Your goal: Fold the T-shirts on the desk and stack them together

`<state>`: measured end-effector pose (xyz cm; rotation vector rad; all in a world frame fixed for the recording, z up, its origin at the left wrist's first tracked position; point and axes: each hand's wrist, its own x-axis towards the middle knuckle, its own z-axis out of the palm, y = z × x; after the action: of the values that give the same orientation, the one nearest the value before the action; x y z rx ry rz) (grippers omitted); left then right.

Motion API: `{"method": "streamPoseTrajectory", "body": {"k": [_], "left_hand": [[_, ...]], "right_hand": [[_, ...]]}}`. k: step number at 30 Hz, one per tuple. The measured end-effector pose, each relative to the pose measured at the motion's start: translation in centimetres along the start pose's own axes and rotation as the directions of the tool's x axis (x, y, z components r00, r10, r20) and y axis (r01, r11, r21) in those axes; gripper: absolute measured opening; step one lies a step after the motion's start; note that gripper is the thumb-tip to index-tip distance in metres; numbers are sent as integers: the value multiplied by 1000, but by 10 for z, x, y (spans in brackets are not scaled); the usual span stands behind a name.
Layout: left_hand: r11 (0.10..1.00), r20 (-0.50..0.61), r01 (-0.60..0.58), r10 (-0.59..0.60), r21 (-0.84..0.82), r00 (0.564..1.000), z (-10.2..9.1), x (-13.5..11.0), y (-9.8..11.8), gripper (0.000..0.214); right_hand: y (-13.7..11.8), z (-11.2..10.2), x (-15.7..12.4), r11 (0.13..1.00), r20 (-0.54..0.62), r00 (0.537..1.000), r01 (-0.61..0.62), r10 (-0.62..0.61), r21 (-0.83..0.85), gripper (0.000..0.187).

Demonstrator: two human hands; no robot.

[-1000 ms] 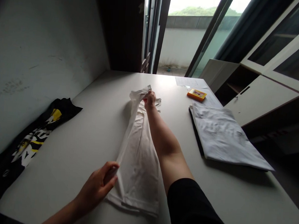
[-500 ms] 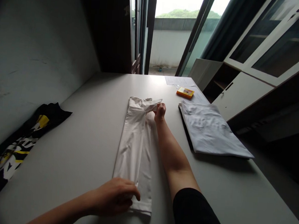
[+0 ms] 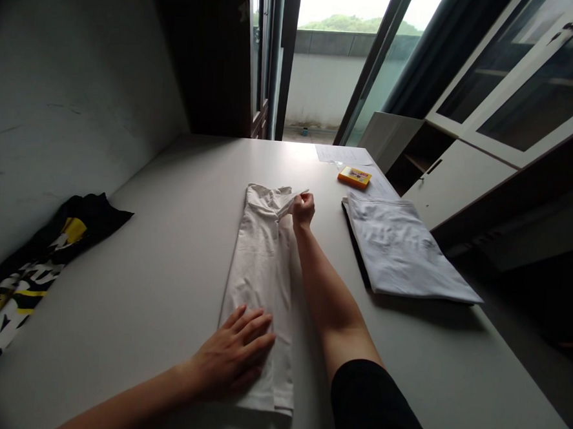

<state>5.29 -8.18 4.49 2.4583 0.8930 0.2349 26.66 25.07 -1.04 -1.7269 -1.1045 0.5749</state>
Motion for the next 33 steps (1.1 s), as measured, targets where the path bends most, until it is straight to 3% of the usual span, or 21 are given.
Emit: {"method": "streamPoseTrajectory", "body": {"k": [4, 7, 10, 12, 16, 21, 25, 28, 33], "left_hand": [[999, 60, -32, 31, 14, 998, 0, -3, 1, 67], [1000, 81, -29, 28, 0, 996, -2, -4, 3, 68], [1000, 95, -20, 21, -21, 995, -3, -5, 4, 67], [999, 104, -19, 22, -36, 994, -3, -6, 5, 67], [998, 116, -27, 34, -59, 993, -2, -9, 7, 68], [996, 120, -70, 76, -50, 990, -7, -15, 9, 69], [993, 107, -120, 121, -20, 987, -14, -16, 6, 69], [988, 101, -155, 153, 14, 983, -14, -14, 3, 69], [972, 82, -210, 202, 107, 976, -6, -11, 2, 69]], "right_hand": [[-16, 19, -7, 968, 113, 979, 185, -168, -171, 17], [-29, 42, -10, 930, 226, 954, 255, -197, -265, 15], [-37, 62, -7, 927, 488, 862, 283, -133, -247, 18], [-39, 73, -1, 912, 573, 813, 308, -105, -270, 25], [-38, 89, 20, 858, 465, 872, 350, -152, -376, 21], [-35, 110, 40, 805, 529, 830, 433, -180, -405, 29], [-34, 127, 43, 799, 586, 803, 424, -112, -427, 43], [-31, 136, 42, 797, 598, 798, 403, -66, -450, 37], [-21, 138, 47, 803, 501, 861, 362, -93, -473, 24]]}}
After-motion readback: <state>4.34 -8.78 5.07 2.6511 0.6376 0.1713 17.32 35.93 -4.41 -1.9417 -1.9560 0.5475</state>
